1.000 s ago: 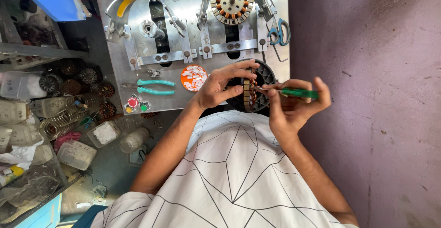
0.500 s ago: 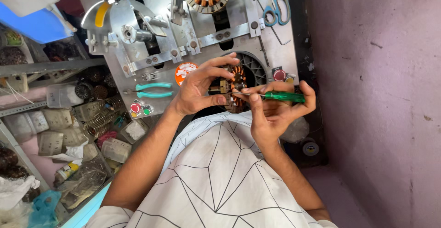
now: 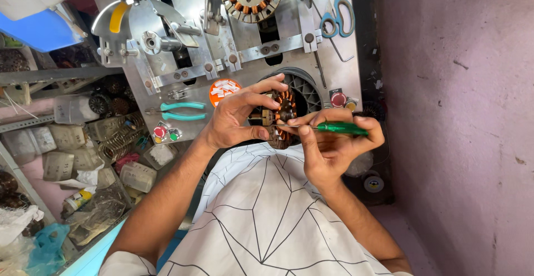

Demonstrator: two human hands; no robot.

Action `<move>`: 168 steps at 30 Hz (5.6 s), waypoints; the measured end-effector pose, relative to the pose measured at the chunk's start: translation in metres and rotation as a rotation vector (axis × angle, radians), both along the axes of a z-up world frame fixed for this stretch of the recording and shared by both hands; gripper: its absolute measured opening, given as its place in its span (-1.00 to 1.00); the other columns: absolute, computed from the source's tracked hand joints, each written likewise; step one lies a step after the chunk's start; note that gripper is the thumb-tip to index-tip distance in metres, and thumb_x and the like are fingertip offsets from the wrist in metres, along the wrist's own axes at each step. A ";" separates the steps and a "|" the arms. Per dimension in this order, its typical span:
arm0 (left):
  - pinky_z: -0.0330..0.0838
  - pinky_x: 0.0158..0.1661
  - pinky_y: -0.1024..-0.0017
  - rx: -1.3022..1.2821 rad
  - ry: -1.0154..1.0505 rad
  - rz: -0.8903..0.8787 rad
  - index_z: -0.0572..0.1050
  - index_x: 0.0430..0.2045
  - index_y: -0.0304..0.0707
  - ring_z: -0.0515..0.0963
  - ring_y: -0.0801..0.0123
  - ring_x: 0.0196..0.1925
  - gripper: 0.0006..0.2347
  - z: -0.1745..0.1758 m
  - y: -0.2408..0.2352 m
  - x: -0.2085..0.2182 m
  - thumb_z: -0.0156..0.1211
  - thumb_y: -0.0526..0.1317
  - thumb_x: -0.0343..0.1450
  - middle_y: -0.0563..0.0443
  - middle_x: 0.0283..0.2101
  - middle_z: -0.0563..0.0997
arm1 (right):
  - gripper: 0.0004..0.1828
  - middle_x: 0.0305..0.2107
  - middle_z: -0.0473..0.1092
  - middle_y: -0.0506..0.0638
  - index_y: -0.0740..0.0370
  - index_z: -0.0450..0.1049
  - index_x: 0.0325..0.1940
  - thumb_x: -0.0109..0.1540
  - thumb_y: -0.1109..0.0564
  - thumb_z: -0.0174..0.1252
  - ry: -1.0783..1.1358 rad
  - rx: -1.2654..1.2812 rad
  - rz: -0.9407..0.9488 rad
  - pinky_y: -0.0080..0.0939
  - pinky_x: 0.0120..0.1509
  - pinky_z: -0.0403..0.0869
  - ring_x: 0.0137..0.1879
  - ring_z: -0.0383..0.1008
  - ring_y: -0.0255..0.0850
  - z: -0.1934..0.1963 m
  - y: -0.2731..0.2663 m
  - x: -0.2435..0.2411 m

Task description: The person connects wires to a stator using a screwdriver and by hand, cuts wire with scissors, and handles the stator on a winding machine.

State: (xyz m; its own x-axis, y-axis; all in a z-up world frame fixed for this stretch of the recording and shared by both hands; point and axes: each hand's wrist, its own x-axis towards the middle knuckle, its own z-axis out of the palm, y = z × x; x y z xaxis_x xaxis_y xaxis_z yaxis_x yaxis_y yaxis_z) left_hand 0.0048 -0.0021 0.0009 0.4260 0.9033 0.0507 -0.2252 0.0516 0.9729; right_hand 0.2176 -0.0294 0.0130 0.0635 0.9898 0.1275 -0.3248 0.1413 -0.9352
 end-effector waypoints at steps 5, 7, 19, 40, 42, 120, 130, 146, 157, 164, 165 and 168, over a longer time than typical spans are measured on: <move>0.01 0.57 0.08 -0.002 -0.008 -0.006 0.52 0.14 -0.13 0.12 0.03 0.62 -0.55 -0.005 -0.001 -0.002 0.52 -0.19 0.36 -0.13 0.37 0.41 | -0.34 -0.10 0.29 0.18 -0.01 -0.17 0.14 0.33 0.53 0.08 -0.152 0.116 0.067 -0.11 -0.01 0.71 -0.22 0.58 -0.11 0.007 0.014 0.006; 0.02 0.56 0.07 -0.011 -0.016 -0.005 0.53 0.14 -0.13 0.12 0.03 0.62 -0.56 -0.006 -0.003 -0.002 0.52 -0.19 0.37 -0.13 0.37 0.41 | -0.35 -0.12 0.27 0.20 0.01 -0.18 0.10 0.32 0.51 0.08 -0.173 0.137 0.109 -0.18 -0.07 0.69 -0.19 0.59 -0.09 0.011 0.019 0.009; 0.08 0.55 0.14 0.067 0.085 0.079 0.47 0.18 -0.19 0.16 0.07 0.62 -0.53 0.011 0.001 0.004 0.49 -0.18 0.38 -0.16 0.46 0.33 | -0.34 -0.04 0.28 0.21 0.03 -0.13 0.21 0.36 0.51 0.12 -0.243 0.060 0.033 -0.10 0.06 0.64 -0.08 0.54 -0.04 0.020 0.009 0.009; 0.48 -0.17 0.10 0.114 1.083 0.583 0.58 -0.43 -0.28 0.58 0.00 -0.17 -0.88 -0.127 -0.088 -0.073 0.39 -0.30 0.26 -0.11 -0.30 0.55 | -0.53 -0.17 0.38 0.11 0.12 -0.05 0.32 0.58 0.39 0.10 -0.158 -0.101 -0.028 0.16 0.08 0.62 -0.09 0.60 0.00 0.038 -0.034 0.034; 0.48 -0.17 0.10 0.140 1.090 0.579 0.58 -0.43 -0.28 0.58 -0.01 -0.17 -0.90 -0.130 -0.087 -0.074 0.36 -0.32 0.27 -0.11 -0.30 0.55 | -0.54 -0.18 0.39 0.13 0.12 -0.04 0.31 0.58 0.39 0.09 -0.192 -0.099 -0.029 0.16 0.07 0.62 -0.11 0.61 0.02 0.044 -0.039 0.029; 0.16 0.54 0.18 0.264 0.065 0.060 0.54 0.09 -0.19 0.24 0.11 0.59 -0.69 0.007 0.001 -0.003 0.35 -0.37 0.45 -0.01 0.35 0.47 | -0.81 -0.29 0.52 0.02 0.32 0.53 -0.17 0.15 0.41 0.31 -0.956 0.228 0.105 -0.29 -0.14 0.56 -0.22 0.60 -0.24 0.058 0.010 -0.010; 0.25 0.50 0.17 0.233 0.062 0.071 0.57 0.02 -0.20 0.32 0.11 0.53 -0.72 0.003 0.005 -0.006 0.35 -0.36 0.42 0.01 0.28 0.51 | -0.77 -0.30 0.51 0.01 0.27 0.54 -0.18 0.13 0.39 0.37 -1.067 0.318 0.128 -0.28 -0.15 0.58 -0.22 0.60 -0.21 0.054 0.015 -0.009; 0.31 0.46 0.22 0.278 0.046 0.145 0.58 -0.01 -0.22 0.44 0.11 0.44 -0.77 -0.004 0.006 -0.004 0.32 -0.36 0.45 0.02 0.19 0.56 | -0.81 -0.38 0.49 0.01 0.25 0.60 -0.25 0.06 0.34 0.35 -1.204 0.142 0.316 -0.26 -0.29 0.53 -0.37 0.55 -0.22 0.081 0.038 -0.018; 0.28 0.50 0.20 0.202 -0.089 0.105 0.53 0.12 -0.20 0.36 0.16 0.51 -0.63 -0.009 0.004 -0.008 0.38 -0.37 0.41 0.03 0.28 0.53 | -0.86 -0.32 0.54 -0.07 0.24 0.64 -0.20 0.16 0.27 0.41 -0.837 -0.075 0.647 -0.38 -0.19 0.52 -0.25 0.53 -0.38 0.069 0.076 0.008; 0.33 0.45 0.24 0.215 -0.151 0.128 0.54 0.12 -0.22 0.42 0.19 0.46 -0.64 -0.015 0.004 -0.005 0.41 -0.37 0.42 -0.01 0.27 0.55 | -0.85 -0.54 0.52 0.00 0.28 0.64 -0.32 0.06 0.33 0.45 -0.950 -0.586 0.521 -0.34 -0.55 0.17 -0.58 0.28 -0.34 0.066 0.084 -0.001; 0.34 0.44 0.24 0.217 -0.156 0.132 0.54 0.11 -0.23 0.43 0.19 0.45 -0.65 -0.015 0.004 -0.006 0.41 -0.37 0.42 -0.02 0.26 0.55 | -0.84 -0.54 0.53 0.01 0.29 0.63 -0.32 0.06 0.34 0.45 -0.968 -0.582 0.512 -0.33 -0.55 0.18 -0.58 0.29 -0.33 0.066 0.084 -0.003; 0.42 0.37 0.30 0.250 -0.128 0.191 0.55 0.06 -0.25 0.55 0.23 0.32 -0.64 -0.013 0.001 -0.003 0.43 -0.40 0.38 -0.04 0.22 0.57 | -0.83 -0.46 0.56 -0.06 0.28 0.58 -0.30 0.07 0.31 0.42 -1.002 -0.405 0.584 -0.45 -0.41 0.40 -0.44 0.47 -0.44 0.068 0.083 -0.003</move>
